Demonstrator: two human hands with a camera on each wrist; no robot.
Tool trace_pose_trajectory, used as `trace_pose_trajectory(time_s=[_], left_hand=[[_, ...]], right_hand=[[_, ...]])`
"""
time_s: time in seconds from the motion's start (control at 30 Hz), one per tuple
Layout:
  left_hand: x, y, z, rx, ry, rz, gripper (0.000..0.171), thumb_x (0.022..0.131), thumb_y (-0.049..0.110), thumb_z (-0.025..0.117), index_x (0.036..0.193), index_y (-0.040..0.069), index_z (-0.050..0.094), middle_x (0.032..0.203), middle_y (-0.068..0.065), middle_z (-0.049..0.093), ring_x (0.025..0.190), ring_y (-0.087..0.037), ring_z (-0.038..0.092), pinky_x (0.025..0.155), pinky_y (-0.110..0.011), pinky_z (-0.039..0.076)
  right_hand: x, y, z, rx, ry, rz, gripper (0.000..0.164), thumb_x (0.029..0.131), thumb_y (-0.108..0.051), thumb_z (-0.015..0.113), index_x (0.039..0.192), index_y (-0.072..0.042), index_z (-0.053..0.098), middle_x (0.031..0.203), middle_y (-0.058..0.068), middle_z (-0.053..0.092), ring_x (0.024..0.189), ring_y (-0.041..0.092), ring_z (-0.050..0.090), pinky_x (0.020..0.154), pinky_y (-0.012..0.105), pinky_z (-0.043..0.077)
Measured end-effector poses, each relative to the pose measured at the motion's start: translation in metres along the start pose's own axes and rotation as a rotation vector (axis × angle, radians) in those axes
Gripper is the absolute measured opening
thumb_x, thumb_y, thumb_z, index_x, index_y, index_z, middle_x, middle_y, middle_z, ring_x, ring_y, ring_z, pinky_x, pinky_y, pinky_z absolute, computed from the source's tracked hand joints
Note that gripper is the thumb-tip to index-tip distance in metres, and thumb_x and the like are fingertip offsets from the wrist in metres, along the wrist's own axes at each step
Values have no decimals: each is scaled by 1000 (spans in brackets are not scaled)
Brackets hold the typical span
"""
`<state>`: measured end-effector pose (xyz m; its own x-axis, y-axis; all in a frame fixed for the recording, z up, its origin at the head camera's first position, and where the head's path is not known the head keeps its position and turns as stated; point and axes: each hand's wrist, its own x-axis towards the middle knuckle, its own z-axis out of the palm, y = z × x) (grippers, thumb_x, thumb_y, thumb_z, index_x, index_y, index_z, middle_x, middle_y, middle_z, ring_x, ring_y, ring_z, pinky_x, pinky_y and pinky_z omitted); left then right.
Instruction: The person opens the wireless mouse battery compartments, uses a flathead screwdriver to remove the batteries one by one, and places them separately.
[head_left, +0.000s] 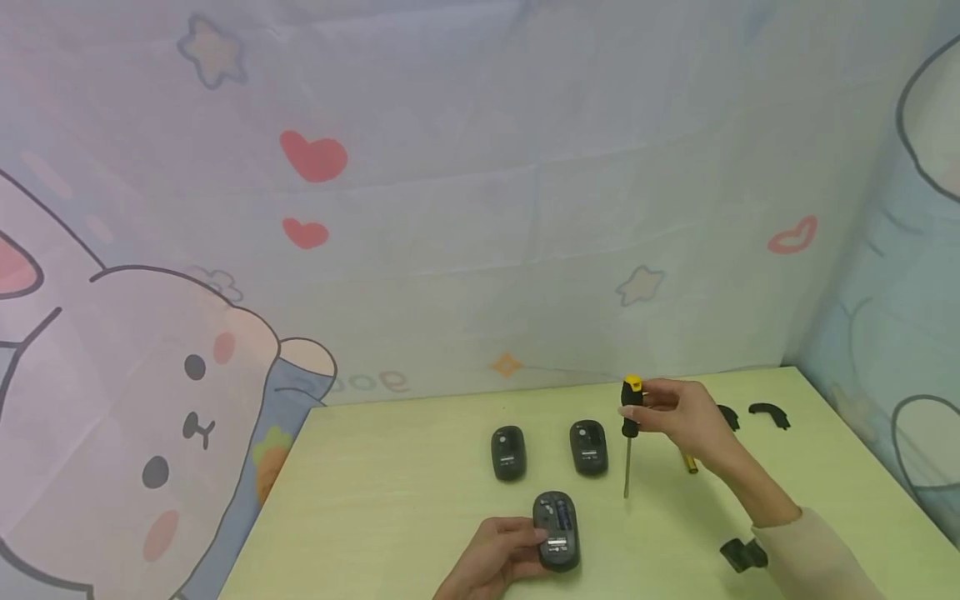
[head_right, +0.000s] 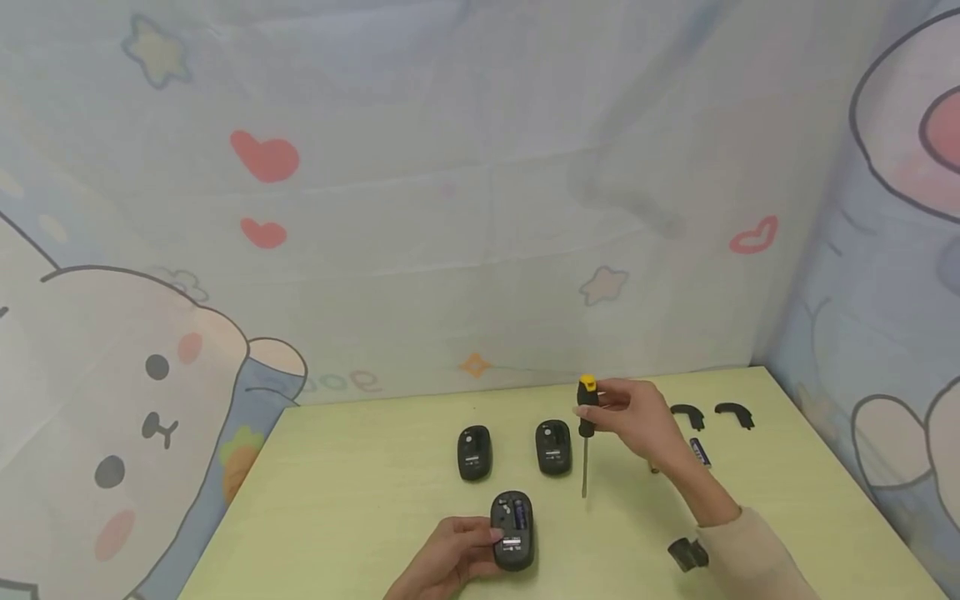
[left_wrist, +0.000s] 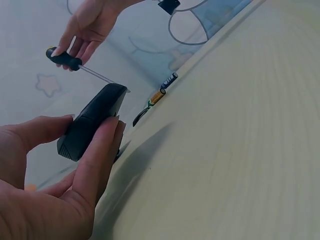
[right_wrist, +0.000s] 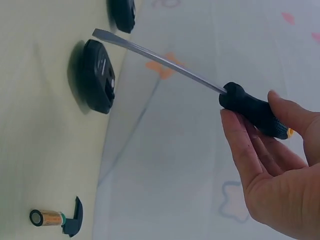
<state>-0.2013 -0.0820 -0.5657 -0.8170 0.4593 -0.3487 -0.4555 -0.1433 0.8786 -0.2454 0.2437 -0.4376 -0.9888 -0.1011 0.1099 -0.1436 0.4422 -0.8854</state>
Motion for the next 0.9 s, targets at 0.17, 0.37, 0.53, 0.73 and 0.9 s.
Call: trace_pose_trajectory(time_s=[0.17,0.37,0.53,0.73,0.9], left_hand=[[0,1,2,13,-35,28,37,94,8,72,125,-13,67,112,-23,78,95,-24,80,83,-36,69],[-1,7,7,15,-56,36,41,94,9,73,127,-13,66,113,-23,78,94,-24,80,78,-30,69],[0,11,9,23,-62,42,47,94,10,72,135,-11,62,117,-25,77,91,-21,80,74,-25,68],[3,13,8,38,-40,46,47,95,10,71,137,-8,62,117,-23,77,90,-20,80,73,-26,68],[6,15,9,46,-15,49,46,95,10,72,136,-7,63,115,-21,78,90,-21,80,70,-25,68]], right_hand=[[-4,-9,0,14,19,-25,57,92,-38,82,136,-5,67,118,12,79,98,8,77,88,27,64],[-10,-20,2,37,55,-86,48,91,-35,84,129,-9,71,116,9,80,98,3,76,86,22,64],[-16,-30,4,78,70,-133,42,91,-31,84,125,-10,73,112,-1,81,101,1,75,87,20,64],[-22,-38,9,164,36,-200,38,91,-22,84,124,-7,72,106,-12,80,96,7,78,85,22,66],[-30,-42,17,190,-5,-321,37,92,-9,80,126,-1,69,107,-15,79,98,7,78,83,24,67]])
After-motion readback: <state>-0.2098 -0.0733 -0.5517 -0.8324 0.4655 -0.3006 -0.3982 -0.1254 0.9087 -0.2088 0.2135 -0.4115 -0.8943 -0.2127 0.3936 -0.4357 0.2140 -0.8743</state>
